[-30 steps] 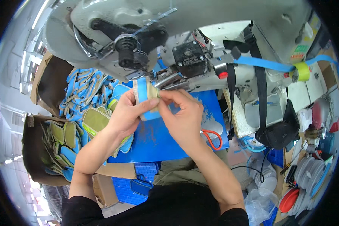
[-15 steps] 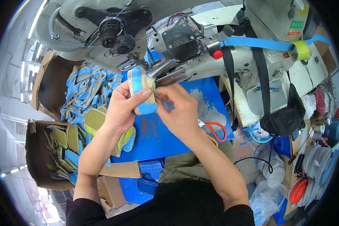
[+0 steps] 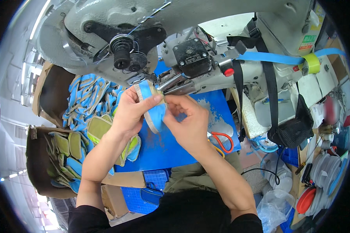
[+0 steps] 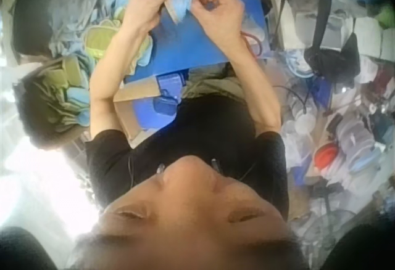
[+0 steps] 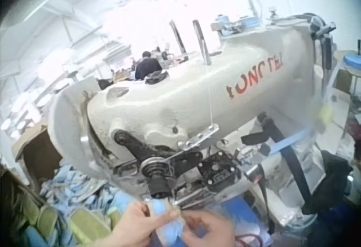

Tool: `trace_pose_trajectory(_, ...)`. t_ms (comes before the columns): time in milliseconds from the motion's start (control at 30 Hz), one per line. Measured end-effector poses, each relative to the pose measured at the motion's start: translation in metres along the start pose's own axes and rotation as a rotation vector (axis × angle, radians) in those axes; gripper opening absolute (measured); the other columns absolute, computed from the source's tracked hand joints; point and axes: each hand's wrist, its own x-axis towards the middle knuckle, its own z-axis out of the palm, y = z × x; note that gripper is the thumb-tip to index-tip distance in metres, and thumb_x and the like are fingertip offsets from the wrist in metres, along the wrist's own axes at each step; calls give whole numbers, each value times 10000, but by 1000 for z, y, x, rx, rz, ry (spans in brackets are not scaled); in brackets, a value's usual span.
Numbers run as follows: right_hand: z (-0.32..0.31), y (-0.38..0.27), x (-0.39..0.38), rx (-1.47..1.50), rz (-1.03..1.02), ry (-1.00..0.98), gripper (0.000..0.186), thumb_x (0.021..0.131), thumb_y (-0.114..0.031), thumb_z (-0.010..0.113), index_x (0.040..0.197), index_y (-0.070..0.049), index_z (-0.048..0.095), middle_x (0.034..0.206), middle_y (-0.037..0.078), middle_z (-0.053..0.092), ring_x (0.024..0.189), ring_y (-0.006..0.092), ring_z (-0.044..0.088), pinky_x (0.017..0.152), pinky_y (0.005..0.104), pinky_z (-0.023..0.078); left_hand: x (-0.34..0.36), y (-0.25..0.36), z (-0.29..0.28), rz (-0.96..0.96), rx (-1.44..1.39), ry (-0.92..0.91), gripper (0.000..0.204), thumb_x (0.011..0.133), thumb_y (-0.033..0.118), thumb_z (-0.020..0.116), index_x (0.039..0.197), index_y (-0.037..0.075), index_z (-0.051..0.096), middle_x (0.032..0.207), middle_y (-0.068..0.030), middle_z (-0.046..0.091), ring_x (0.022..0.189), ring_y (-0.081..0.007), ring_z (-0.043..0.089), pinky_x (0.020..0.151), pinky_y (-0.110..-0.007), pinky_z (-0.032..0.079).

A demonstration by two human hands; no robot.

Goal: The person sews a blue and beige fabric pouch using an industrial sewing machine, guiding the material under the needle and trimming excess thread with scissors. They then turn the pouch inside out to reveal a green mesh interior and inspect the finished seam before picking up another pouch to repeat the process.

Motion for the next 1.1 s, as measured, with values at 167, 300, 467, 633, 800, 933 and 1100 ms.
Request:
trace_pose_trajectory(167,0,-3,1,26,53,0,280,822,-7,773,1100,-41,759,893,61,736,776,130,711,690,271,556,-8,1,-1,56,81,14,229,905,43,804,1113,-6,722,1031,-77,777,868,-115,729,797,-280,584)
trace_pose_trajectory(300,-1,-4,1,-11,-11,8,274,816,-10,780,1086,-45,746,885,62,718,765,140,703,660,276,547,-12,-1,-4,118,158,24,264,928,67,795,1160,-17,702,1049,-85,778,910,-127,737,843,-285,590)
trace_pose_trajectory(467,-4,-5,-1,-94,-84,-8,289,804,-6,775,1084,-54,724,871,56,675,723,157,664,632,292,535,-13,-4,-7,46,50,10,285,957,87,773,1207,-6,672,1081,-92,770,934,-143,743,845,-303,602)
trace_pose_trajectory(633,-10,-2,-2,-165,-137,-53,319,811,5,762,1119,-61,714,864,50,652,698,166,640,621,300,517,-14,-4,0,-41,-69,14,293,939,55,777,1206,13,663,1079,-87,761,939,-148,742,849,-313,607)
trace_pose_trajectory(800,-10,5,-3,-21,-47,-93,238,844,26,740,1074,-36,733,849,57,654,705,147,641,620,291,505,-13,-13,-2,107,27,12,312,906,3,789,1190,16,663,1073,-79,757,947,-148,740,850,-310,601)
trace_pose_trajectory(933,-9,12,-7,61,-24,-92,180,866,13,745,1043,-20,748,842,62,659,704,129,641,625,280,504,-9,-14,-3,69,-22,-4,322,903,7,798,1193,26,658,1078,-69,756,966,-145,732,877,-313,588)
trace_pose_trajectory(1100,-10,13,-8,66,-3,-102,196,867,19,739,1061,-13,749,841,69,660,701,128,646,627,277,506,-8,-12,-5,19,-99,-30,327,906,24,805,1196,40,655,1098,-62,754,988,-140,725,897,-322,586)
